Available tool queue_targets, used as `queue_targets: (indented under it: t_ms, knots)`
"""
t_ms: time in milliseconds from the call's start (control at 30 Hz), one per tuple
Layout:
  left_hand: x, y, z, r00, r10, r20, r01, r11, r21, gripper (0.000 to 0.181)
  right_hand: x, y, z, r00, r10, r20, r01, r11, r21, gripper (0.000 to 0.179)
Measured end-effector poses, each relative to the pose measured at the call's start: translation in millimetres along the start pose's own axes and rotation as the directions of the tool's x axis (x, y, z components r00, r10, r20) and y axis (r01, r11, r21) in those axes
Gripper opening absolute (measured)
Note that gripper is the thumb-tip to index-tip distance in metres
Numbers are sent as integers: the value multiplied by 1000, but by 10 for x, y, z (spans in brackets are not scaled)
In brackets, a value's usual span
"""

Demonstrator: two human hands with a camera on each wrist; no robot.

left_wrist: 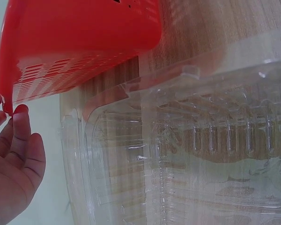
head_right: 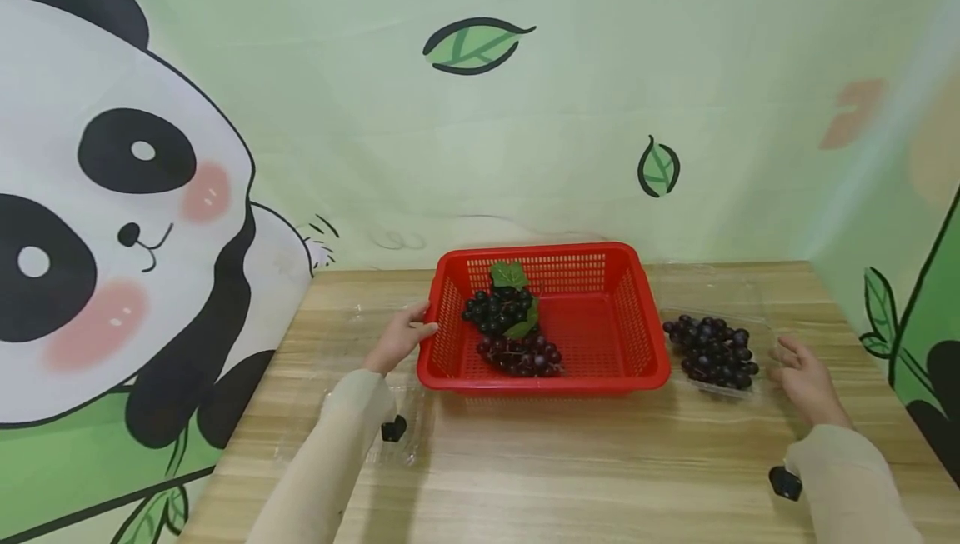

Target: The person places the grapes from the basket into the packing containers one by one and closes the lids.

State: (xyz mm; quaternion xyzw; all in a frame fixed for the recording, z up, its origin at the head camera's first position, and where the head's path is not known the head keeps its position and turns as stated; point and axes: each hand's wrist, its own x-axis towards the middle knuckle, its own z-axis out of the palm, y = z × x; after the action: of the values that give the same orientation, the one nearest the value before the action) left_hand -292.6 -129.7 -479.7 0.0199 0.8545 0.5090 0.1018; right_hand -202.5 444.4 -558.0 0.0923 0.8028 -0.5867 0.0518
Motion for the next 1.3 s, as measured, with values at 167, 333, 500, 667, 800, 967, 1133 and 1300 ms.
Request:
queue_targets:
  t_ms: [167, 333, 500, 667, 800, 967, 1133, 1300]
  knots:
    - [-7, -17, -6, 1000, -17, -11, 17, 1000, 13, 55, -120, -175, 54, 999, -7, 34, 5, 999, 37, 72]
    - [-38, 22, -8, 1000, 0, 1, 0, 1000, 2, 54, -61, -33, -6, 997, 13, 72, -21, 993, 112, 72]
    - [-38, 28, -2, 1000, 3, 3, -3, 1000, -7, 54, -90, -41, -38, 993, 53, 103, -62, 994, 86, 72]
    - [-10, -11, 12, 1000, -4, -3, 4, 1000, -2, 53, -167, -111, -35, 991, 96, 92, -99, 995, 33, 72]
    - [-17, -2, 6, 1000, -13, 4, 13, 1000, -7, 54, -248, -192, -20, 992, 89, 87, -89, 996, -6, 71]
    - [-18, 1, -4, 999, -25, 21, 25, 1000, -2, 55, -312, -249, -23, 990, 73, 124, -78, 996, 39, 71]
    - [-18, -1, -10, 999, -12, 33, 11, 1000, 25, 55, -343, -239, -43, 986, 67, 150, -80, 994, 81, 72]
    - [-32, -9, -17, 999, 25, 30, -27, 997, 69, 54, -373, -230, -52, 985, 64, 158, -76, 994, 75, 70]
